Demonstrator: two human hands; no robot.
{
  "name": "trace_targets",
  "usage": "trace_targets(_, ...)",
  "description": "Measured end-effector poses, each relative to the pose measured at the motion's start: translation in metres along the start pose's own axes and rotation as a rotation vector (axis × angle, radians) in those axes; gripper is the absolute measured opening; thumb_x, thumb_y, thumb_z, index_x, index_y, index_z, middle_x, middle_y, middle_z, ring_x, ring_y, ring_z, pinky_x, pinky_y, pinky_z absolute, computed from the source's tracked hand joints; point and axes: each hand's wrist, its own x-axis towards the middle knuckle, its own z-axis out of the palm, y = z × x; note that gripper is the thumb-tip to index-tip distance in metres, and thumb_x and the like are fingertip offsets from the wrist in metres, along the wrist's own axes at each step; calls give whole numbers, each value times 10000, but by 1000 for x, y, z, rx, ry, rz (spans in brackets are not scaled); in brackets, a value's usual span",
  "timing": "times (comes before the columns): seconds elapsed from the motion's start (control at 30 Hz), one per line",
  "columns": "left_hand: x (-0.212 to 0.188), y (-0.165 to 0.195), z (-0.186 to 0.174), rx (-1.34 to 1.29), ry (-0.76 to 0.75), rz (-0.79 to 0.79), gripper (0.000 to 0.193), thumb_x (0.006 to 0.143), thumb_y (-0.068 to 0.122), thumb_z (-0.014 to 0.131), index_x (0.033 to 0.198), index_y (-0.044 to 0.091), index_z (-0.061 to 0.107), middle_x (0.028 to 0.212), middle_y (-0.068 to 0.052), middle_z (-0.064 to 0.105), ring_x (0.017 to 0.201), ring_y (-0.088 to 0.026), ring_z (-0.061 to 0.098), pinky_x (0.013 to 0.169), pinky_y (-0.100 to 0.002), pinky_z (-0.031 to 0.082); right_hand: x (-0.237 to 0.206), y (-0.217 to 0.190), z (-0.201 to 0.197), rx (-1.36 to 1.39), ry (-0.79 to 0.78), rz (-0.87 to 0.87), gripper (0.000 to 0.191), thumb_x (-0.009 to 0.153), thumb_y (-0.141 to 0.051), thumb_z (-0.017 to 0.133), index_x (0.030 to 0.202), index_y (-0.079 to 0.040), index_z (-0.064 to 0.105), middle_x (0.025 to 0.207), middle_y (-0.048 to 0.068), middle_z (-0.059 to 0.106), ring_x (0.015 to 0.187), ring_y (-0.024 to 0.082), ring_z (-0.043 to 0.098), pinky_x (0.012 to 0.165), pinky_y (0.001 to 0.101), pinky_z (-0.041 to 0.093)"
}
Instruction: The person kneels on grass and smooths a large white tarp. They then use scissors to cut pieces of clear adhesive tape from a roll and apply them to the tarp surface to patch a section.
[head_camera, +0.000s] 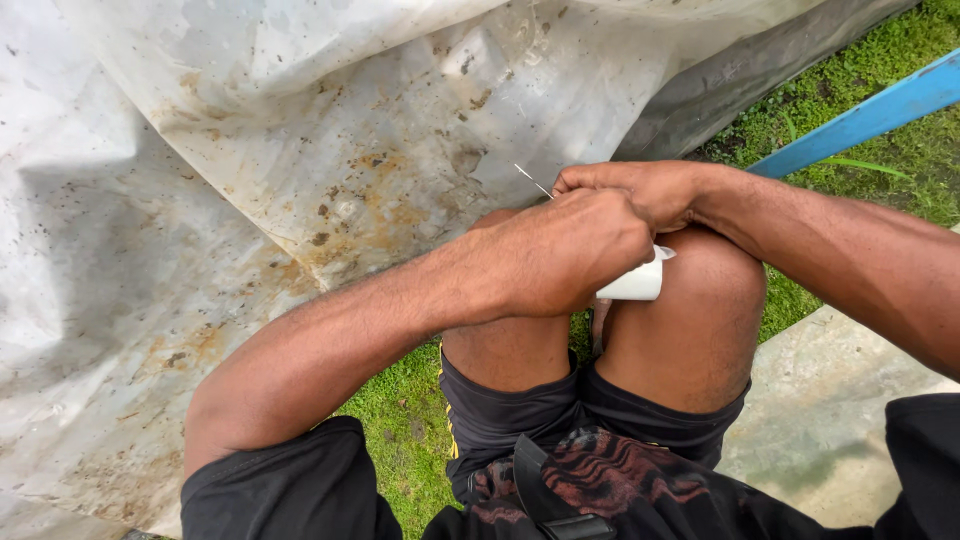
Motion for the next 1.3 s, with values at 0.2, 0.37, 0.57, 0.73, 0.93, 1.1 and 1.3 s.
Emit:
trace_targets(0.2,3,4,1,36,-6,21,33,708,17,728,689,-10,723,708,-248,686,701,-392,717,588,-486,568,-5,0,1,-178,87,64,633,664,137,713,1243,-17,510,1165,94,574,1124,153,527,964,345,467)
trace_targets(0.37,4,7,-6,20,-94,-48,78,724,-3,726,798,-8,750,762,-244,710,769,-386,727,627,-481,581,-5,-9,6,-235,87,65,658,643,121,694,1263,-20,526,1189,113,604,1156,166,554,991,369,489)
trace_targets(0.57,6,-15,-25,-183,-38,26,571,570,-147,689,1104,35,780,1020,-176,772,962,-303,750,799,-419,614,-20,-17,5,-203,170,-30,620,732,-6,793,1277,-18,497,1150,112,672,1079,168,665,917,355,590)
trace_targets(0.73,11,-37,-36,-296,-253,-130,627,651,-157,690,1188,156,774,1044,-108,786,848,-235,765,728,-379,610,-60,-30,-4,-100,369,-13,561,926,-87,735,1429,-74,488,1106,177,762,933,238,750,818,381,628)
trace_targets(0.93,16,-42,-43,-318,-166,64,620,654,-140,707,1198,151,774,1053,-114,768,896,-256,743,690,-370,616,-81,-10,-3,-76,232,-96,461,905,-50,784,1292,35,550,1101,146,685,1007,172,675,876,340,572)
trace_targets(1.1,19,-41,-48,-234,-241,-41,601,687,-105,693,1196,201,786,875,-125,773,776,-259,738,649,-408,579,-61,-9,-14,91,30,-187,692,804,-64,811,1414,-4,489,1332,99,667,1215,151,638,1016,336,542)
trace_targets(1.3,18,-46,-54,-241,-246,-55,682,646,-126,656,1223,218,770,904,-115,785,767,-232,735,670,-388,590,-52,-16,-14,36,54,-164,656,830,-47,818,1413,27,526,1305,135,681,1194,189,654,1036,369,544)
